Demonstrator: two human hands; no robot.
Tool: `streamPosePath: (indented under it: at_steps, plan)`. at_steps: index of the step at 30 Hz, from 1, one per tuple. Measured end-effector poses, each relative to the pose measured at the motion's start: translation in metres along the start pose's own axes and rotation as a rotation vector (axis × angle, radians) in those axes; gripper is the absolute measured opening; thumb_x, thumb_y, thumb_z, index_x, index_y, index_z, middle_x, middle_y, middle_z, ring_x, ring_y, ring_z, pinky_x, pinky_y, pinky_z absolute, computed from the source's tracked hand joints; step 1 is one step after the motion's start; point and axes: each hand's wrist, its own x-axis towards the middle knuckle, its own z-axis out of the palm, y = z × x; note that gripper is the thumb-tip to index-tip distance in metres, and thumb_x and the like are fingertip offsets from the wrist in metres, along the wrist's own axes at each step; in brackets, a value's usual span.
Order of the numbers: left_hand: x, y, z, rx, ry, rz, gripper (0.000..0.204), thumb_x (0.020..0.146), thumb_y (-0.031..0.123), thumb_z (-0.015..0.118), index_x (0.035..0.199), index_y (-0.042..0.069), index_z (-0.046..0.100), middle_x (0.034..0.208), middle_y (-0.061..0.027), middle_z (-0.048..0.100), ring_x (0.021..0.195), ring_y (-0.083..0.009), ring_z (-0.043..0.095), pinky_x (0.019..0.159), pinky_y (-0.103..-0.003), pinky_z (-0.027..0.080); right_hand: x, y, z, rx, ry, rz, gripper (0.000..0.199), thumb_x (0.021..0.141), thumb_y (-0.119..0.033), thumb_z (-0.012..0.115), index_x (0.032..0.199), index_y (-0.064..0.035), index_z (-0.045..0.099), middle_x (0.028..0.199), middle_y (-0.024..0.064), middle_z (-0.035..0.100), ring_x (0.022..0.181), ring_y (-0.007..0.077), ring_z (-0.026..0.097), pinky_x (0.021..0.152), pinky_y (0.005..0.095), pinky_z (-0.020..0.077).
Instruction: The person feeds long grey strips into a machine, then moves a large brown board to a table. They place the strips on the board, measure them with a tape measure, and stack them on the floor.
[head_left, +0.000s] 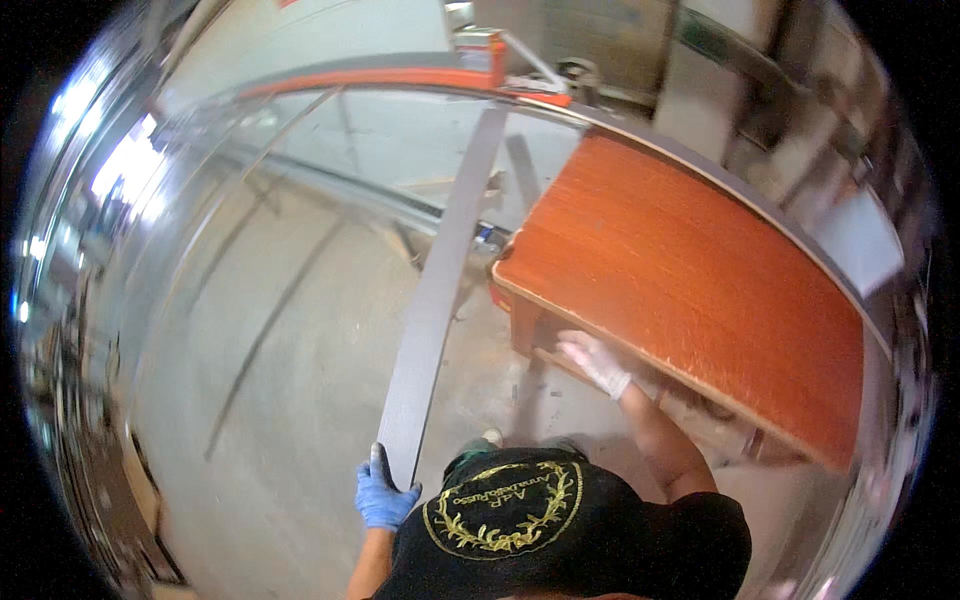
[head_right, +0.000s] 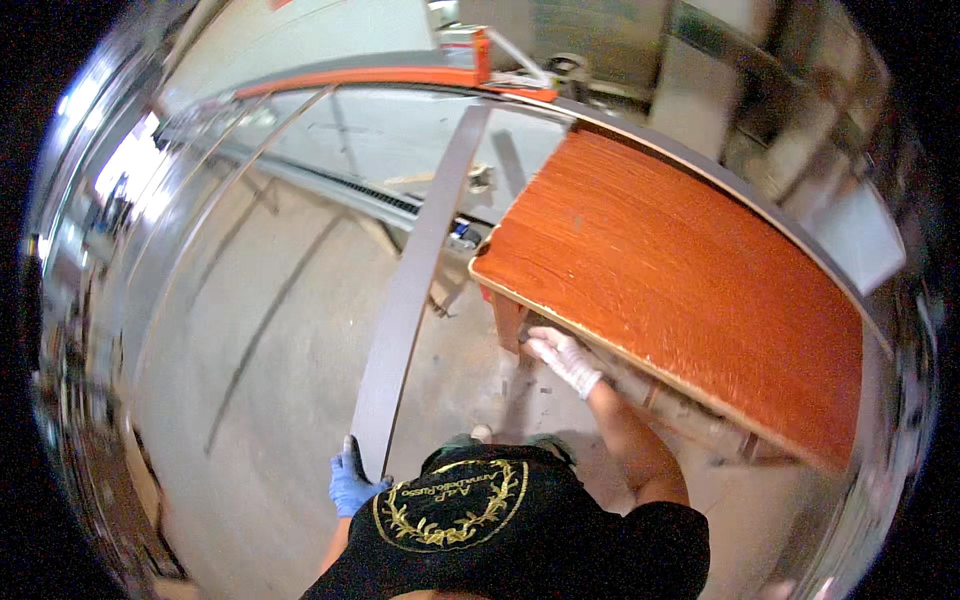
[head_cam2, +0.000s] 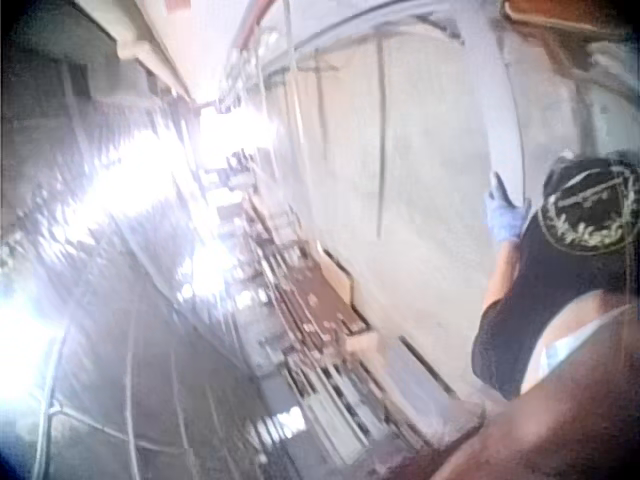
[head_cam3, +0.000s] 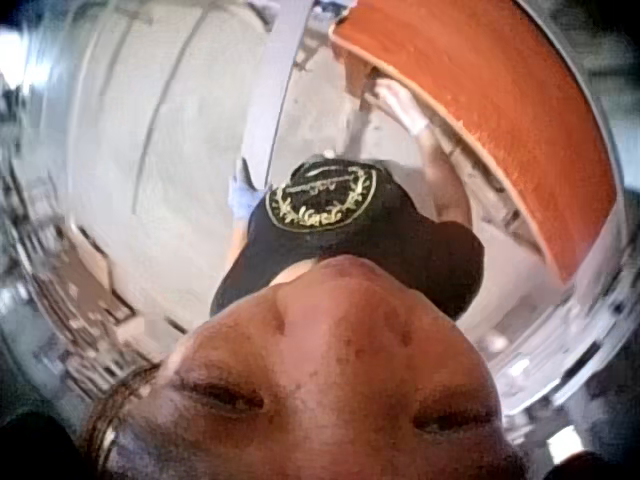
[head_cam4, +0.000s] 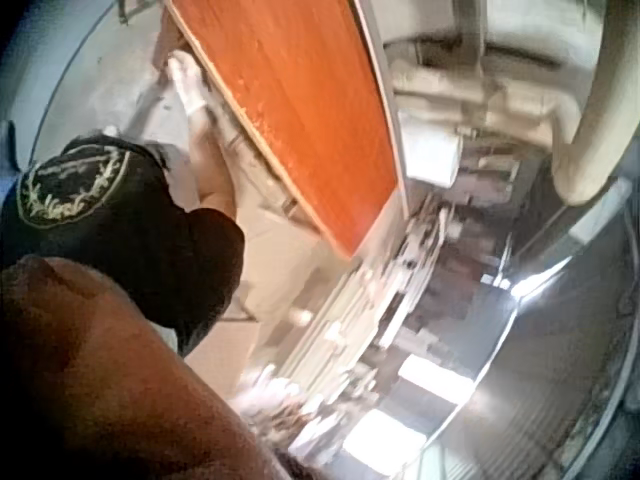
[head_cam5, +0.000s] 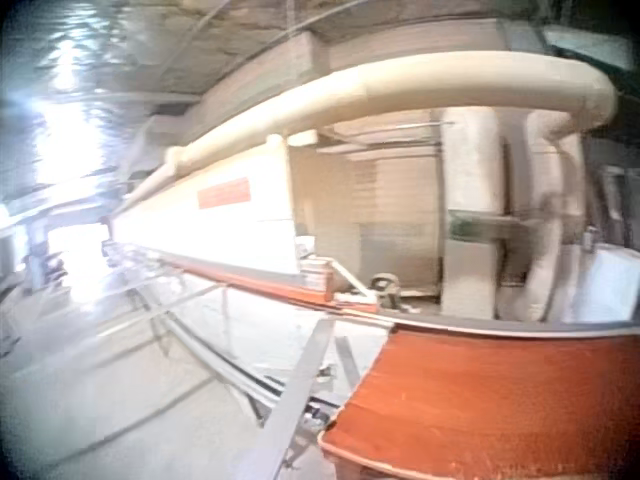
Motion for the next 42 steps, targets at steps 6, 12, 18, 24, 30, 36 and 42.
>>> streamPosePath:
  at_steps: [6, 12, 18, 24, 30, 36, 42]
  plan:
    - [-0.192, 0.016, 0.082, -0.072, 0.161, -0.172, 0.096, 0.048, 0.036, 0.080, 0.132, 0.011, 0.041, 0.113, -0.0214, 0.050, 0.099, -0.0372, 0.054, 0.087, -0.043, 0.047, 0.031, 0.001, 0.096, 0.526, -0.433, 0.431, 0.051, 0.083, -0.031, 0.066, 0.123, -0.0090, 0.043, 0.099, 0.0017, 0.054, 0.087, 0.0130, 0.051, 0.071, 0.0302, 0.0429]
    - [-0.331, 0.076, 0.129, -0.032, 0.299, -0.436, 0.084, 0.054, 0.038, 0.078, 0.129, 0.019, 0.047, 0.119, -0.0171, 0.049, 0.109, -0.0358, 0.049, 0.089, -0.046, 0.043, -0.041, 0.009, 0.174, 0.608, -0.720, 0.679, 0.029, 0.083, -0.024, 0.064, 0.104, -0.0112, 0.050, 0.094, 0.0023, 0.059, 0.080, 0.0154, 0.060, 0.066, 0.0308, 0.0515]
    - [-0.492, 0.153, 0.206, -0.138, 0.192, -0.888, 0.087, 0.055, 0.042, 0.078, 0.131, 0.019, 0.045, 0.129, -0.0141, 0.046, 0.117, -0.0308, 0.046, 0.098, -0.039, 0.040, -0.180, 0.010, 0.188, 0.155, -1.270, 0.607, 0.026, 0.085, -0.024, 0.060, 0.106, -0.0105, 0.052, 0.099, 0.0062, 0.061, 0.089, 0.0205, 0.060, 0.073, 0.0370, 0.0527]
    - [-0.608, 0.183, 0.242, -0.123, 0.224, -1.201, 0.089, 0.056, 0.046, 0.077, 0.134, 0.018, 0.043, 0.129, -0.0137, 0.045, 0.121, -0.0311, 0.042, 0.101, -0.040, 0.036, -0.310, 0.107, 0.274, 0.310, -1.398, 1.206, 0.037, 0.084, -0.026, 0.062, 0.116, -0.0111, 0.050, 0.111, 0.0080, 0.057, 0.102, 0.0273, 0.056, 0.089, 0.0448, 0.0469]
    - [-0.722, 0.180, 0.326, -0.145, 0.433, -1.236, 0.095, 0.048, 0.038, 0.083, 0.130, 0.012, 0.042, 0.121, -0.0174, 0.045, 0.109, -0.0354, 0.047, 0.090, -0.045, 0.044, -0.457, 0.103, 0.287, 0.022, -1.445, 1.309, 0.050, 0.083, -0.038, 0.063, 0.123, -0.0137, 0.045, 0.125, 0.0053, 0.050, 0.117, 0.0254, 0.046, 0.102, 0.0483, 0.0316]
    - [-0.771, 0.166, 0.348, -0.112, 0.549, -1.234, 0.051, 0.085, 0.029, 0.059, 0.130, 0.013, 0.042, 0.121, -0.0185, 0.046, 0.101, -0.0374, 0.051, 0.091, -0.044, 0.042, -0.454, 0.083, 0.222, -0.091, -1.756, 1.088, 0.050, 0.089, -0.044, 0.053, 0.130, -0.0162, 0.044, 0.121, 0.0002, 0.052, 0.101, 0.0142, 0.053, 0.087, 0.0340, 0.0446]
    - [-0.730, 0.088, 0.326, -0.121, 0.395, -1.073, 0.064, 0.077, 0.028, 0.066, 0.132, 0.010, 0.040, 0.130, -0.0206, 0.038, 0.113, -0.0386, 0.042, 0.097, -0.044, 0.037, -0.333, 0.077, 0.092, -0.053, -1.300, 0.632, 0.043, 0.085, -0.047, 0.057, 0.114, -0.0151, 0.053, 0.102, 0.0000, 0.058, 0.082, 0.0092, 0.056, 0.063, 0.0235, 0.0450]
